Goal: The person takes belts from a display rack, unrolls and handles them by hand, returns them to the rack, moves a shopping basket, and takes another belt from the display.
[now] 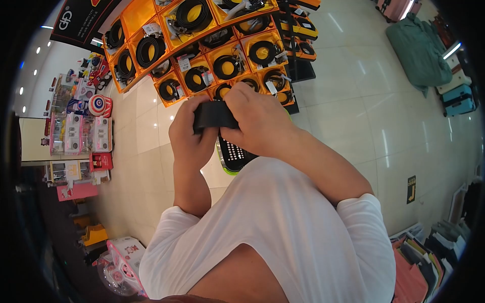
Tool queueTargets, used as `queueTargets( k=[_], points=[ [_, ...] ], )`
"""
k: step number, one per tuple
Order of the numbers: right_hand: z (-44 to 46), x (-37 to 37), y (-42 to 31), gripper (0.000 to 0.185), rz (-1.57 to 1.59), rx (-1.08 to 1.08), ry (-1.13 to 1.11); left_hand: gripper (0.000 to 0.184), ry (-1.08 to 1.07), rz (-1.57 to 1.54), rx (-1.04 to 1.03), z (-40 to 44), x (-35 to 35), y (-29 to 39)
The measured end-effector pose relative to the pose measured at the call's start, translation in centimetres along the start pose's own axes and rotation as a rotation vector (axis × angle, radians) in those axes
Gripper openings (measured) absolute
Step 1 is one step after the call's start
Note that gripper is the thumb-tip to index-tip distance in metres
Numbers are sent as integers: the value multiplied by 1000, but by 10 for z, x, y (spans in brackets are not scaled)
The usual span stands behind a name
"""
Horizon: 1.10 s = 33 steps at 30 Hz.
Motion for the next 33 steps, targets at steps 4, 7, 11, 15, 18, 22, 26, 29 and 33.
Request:
queueTargets(
  k=[4, 7, 11, 15, 18, 22, 26, 29, 33],
  points=[
    [0, 0, -4, 41, -4, 8, 13, 34, -19, -16, 117, -8, -3, -7],
    [0, 0, 2, 43, 101, -30, 78, 25, 97, -172, 292, -14, -11, -13],
    [-1, -4, 5, 44, 213, -145, 103, 18, 257, -883, 564, -18, -32, -31],
    [-5, -7, 18, 42, 223, -241, 92, 25, 277, -1140, 620, -21, -42, -29],
    [-6, -3, 21, 41, 139, -215, 49, 36, 144, -984, 594, -20, -36, -21],
    [-6, -1, 19, 39, 9, -176, -79, 52, 1, -721, 325, -10, -17, -1],
    [-3, -1, 10, 38, -38, -132, -154, 59, -143, -487, 189, -12, -12, -12],
    [-3, -1, 7, 40, -50, -99, -153, 62, -192, -383, 353, -18, -17, -17],
    [-3, -1, 10, 42, 7, -112, -84, 64, 31, -531, 387, -27, -19, -20]
  ],
)
Point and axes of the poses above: each hand's wrist, its own z-axis towards the middle knuckle, its own x-axis out of the back of the hand, y = z × x, the point moved 5 cm from there along z, towards the middle knuckle, and after that the axes turned 1 degree about z, right-handed, at the moved point
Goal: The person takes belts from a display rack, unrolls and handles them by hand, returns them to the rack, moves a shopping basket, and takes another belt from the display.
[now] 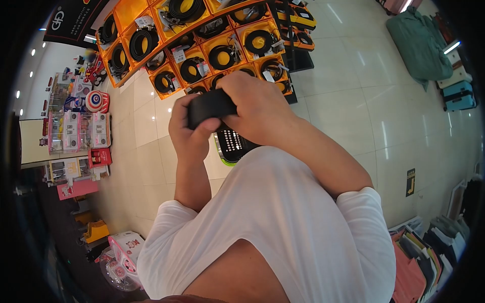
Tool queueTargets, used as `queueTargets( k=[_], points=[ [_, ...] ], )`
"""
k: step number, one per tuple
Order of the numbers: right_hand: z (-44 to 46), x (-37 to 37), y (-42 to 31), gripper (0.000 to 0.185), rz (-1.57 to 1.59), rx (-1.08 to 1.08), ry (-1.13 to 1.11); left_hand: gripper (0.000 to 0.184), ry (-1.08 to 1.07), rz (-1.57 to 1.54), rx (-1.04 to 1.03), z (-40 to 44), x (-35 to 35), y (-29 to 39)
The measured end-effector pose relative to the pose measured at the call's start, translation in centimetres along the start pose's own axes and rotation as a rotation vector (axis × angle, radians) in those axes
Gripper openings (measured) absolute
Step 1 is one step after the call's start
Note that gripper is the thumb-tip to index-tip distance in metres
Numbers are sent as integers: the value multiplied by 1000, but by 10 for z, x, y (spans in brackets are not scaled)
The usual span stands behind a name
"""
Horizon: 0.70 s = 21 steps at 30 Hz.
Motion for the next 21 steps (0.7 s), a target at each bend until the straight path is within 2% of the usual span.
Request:
queueTargets(
  k=[1, 2, 4, 9, 11, 12, 15, 16, 18, 21],
  points=[
    [0, 1, 2, 42, 50, -16, 56, 64, 100, -208, 65, -2, 2, -4],
    [-1, -1, 0, 42, 49, -16, 57, 64, 99, -208, 64, -1, -2, -5],
    [-3, -3, 4, 40, 219, -155, 107, 65, 163, -685, 76, 0, -9, -8],
    [-2, 0, 9, 37, 148, -98, 96, 65, 134, -745, 124, -6, -15, -24],
    [-1, 2, 7, 36, 95, -79, 61, 64, 76, -505, 122, -2, -9, -11],
    [-1, 0, 6, 36, 27, -67, 6, 64, 79, -506, 123, 0, -3, -10],
    [-1, -7, 0, 36, -78, -39, -96, 61, -30, 164, -220, 7, 2, 20],
    [-1, -10, -2, 37, -120, -24, -144, 61, -29, 166, -218, 9, 2, 24],
    [-3, -11, -4, 37, -114, -7, -127, 63, -140, 482, -223, 9, -4, 25],
    [-3, -9, -8, 37, -88, 24, -81, 63, -63, 391, -236, 4, -2, 15]
  ],
)
Point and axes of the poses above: each hand's wrist, its own z-axis towards the middle knuckle, its own x-axis out of the back of the hand, y = z × x, the point moved 5 cm from there along z, towards the middle knuckle, and after that the axes turned 1 degree about z, right-handed, at the moved point
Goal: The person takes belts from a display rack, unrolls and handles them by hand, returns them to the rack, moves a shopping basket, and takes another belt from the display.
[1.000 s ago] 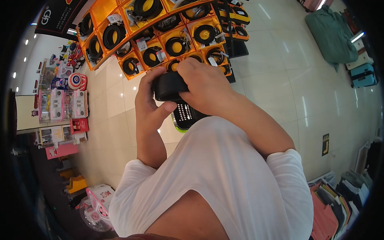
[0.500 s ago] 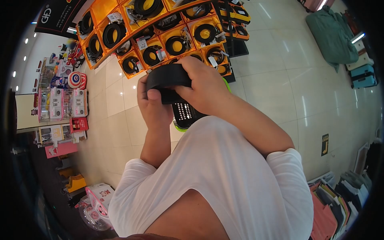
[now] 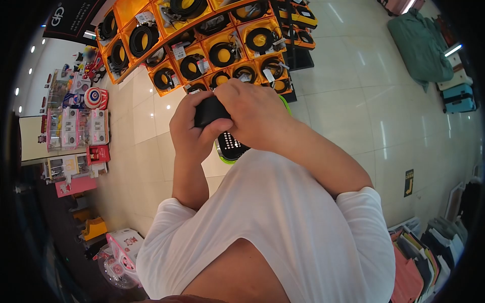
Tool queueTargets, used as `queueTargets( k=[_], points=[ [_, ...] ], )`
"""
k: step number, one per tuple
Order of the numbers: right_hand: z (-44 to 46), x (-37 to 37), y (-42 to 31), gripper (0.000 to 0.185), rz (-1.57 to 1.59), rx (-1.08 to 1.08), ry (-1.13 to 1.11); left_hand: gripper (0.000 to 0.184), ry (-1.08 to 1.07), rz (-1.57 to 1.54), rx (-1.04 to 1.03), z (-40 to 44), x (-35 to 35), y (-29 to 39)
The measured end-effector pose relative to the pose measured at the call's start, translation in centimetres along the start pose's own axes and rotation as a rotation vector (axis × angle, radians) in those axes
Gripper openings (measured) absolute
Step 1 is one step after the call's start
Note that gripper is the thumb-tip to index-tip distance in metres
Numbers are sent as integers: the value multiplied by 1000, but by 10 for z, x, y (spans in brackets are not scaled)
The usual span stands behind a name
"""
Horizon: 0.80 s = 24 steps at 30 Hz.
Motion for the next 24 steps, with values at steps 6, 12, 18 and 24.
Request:
queueTargets(
  k=[6, 12, 18, 24],
  points=[
    [0, 1, -3, 38, 249, -44, 163, 71, 345, -663, 239, -9, 4, -22],
    [3, 1, 6, 39, 272, -101, 140, 79, 378, -836, 307, -17, -20, -28],
    [2, -5, 3, 41, 68, -38, 33, 66, 141, -406, 114, -3, 4, -7],
    [1, -10, -4, 45, 47, 1, 15, 59, 66, -86, 25, -5, 5, -3]
  ],
)
Point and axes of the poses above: each hand's wrist, its own z-axis towards the middle knuckle, its own x-axis out of the back of the hand, y = z × x, the point moved 5 cm from there along z, towards the middle knuckle, and after that the axes turned 1 degree about z, right-handed, at the moved point
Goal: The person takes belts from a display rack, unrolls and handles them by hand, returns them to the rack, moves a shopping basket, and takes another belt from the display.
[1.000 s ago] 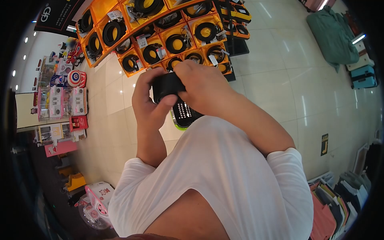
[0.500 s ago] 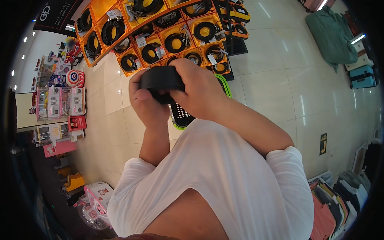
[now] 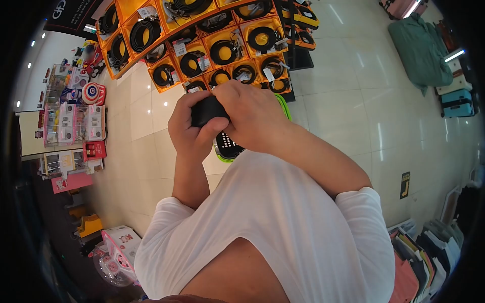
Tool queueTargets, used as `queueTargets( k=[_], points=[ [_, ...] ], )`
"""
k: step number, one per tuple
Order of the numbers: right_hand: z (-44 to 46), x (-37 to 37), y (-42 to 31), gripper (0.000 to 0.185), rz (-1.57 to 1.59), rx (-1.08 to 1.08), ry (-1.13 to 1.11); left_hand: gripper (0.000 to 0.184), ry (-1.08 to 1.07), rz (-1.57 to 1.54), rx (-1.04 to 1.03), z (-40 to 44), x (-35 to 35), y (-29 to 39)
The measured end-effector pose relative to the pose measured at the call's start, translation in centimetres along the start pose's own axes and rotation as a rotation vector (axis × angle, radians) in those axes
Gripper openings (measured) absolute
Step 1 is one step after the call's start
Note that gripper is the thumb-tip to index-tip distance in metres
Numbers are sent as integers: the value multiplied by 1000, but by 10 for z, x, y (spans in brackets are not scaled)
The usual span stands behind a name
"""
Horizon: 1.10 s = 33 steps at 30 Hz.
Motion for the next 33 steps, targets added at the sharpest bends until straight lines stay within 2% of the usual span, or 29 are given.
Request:
queueTargets(
  k=[1, 3, 4, 6, 10, 13, 15, 16, 18, 19, 21, 23, 26, 28, 29, 31, 33],
  points=[
    [0, 2, -2, 45, 12, 29, 39, 59, 2, -4, -1, -3, -3, -1],
    [-1, 5, -2, 44, 75, 17, 64, 62, 191, -229, 118, -8, 0, -10],
    [-1, 6, -2, 43, 142, 6, 90, 62, 195, -230, 118, -8, 0, -11],
    [-1, 5, -4, 43, 175, -30, 113, 64, 267, -741, 241, -7, 0, -22],
    [1, 7, 2, 44, 217, -103, 73, 65, 300, -860, 252, -13, -10, -26],
    [0, 9, 6, 41, 127, -58, 93, 62, 246, -825, 261, -12, -13, -25],
    [0, 9, 7, 40, 93, -35, 67, 57, 175, -571, 248, -5, -7, -16],
    [0, 9, 7, 40, 65, -14, 44, 57, 181, -574, 247, -3, -4, -16],
    [-1, 9, 5, 40, 36, 19, 38, 55, 71, -212, -8, 4, 1, -3],
    [-1, 8, 2, 40, 10, 50, 38, 55, 75, -213, -10, 7, 4, 2],
    [-1, 5, 1, 40, 6, 42, 21, 56, -75, 91, -117, 9, 2, 19],
    [0, 5, -1, 41, 1, 36, 5, 56, -46, 104, -84, 6, 2, 16],
    [0, 6, -7, 42, -15, 15, -36, 59, 8, -23, -98, -3, -1, 8],
    [0, 12, -13, 45, 105, 15, 73, 61, 365, -502, 151, -12, 5, -11],
    [1, 9, -14, 45, 104, 12, 77, 67, 424, -668, 206, -13, 5, -15],
    [1, 6, -11, 48, 278, -26, 161, 74, 382, -916, 293, -9, 6, -9],
    [1, 7, -11, 46, 274, -47, 151, 76, 441, -909, 278, -10, -2, -13]
  ],
)
Point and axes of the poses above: each hand's wrist, its own z-axis towards the middle knuckle, its own x-axis out of the back of the hand, y = z × x, the point moved 5 cm from there along z, towards the middle knuckle, and after that the axes turned 1 degree about z, right-handed, at the moved point
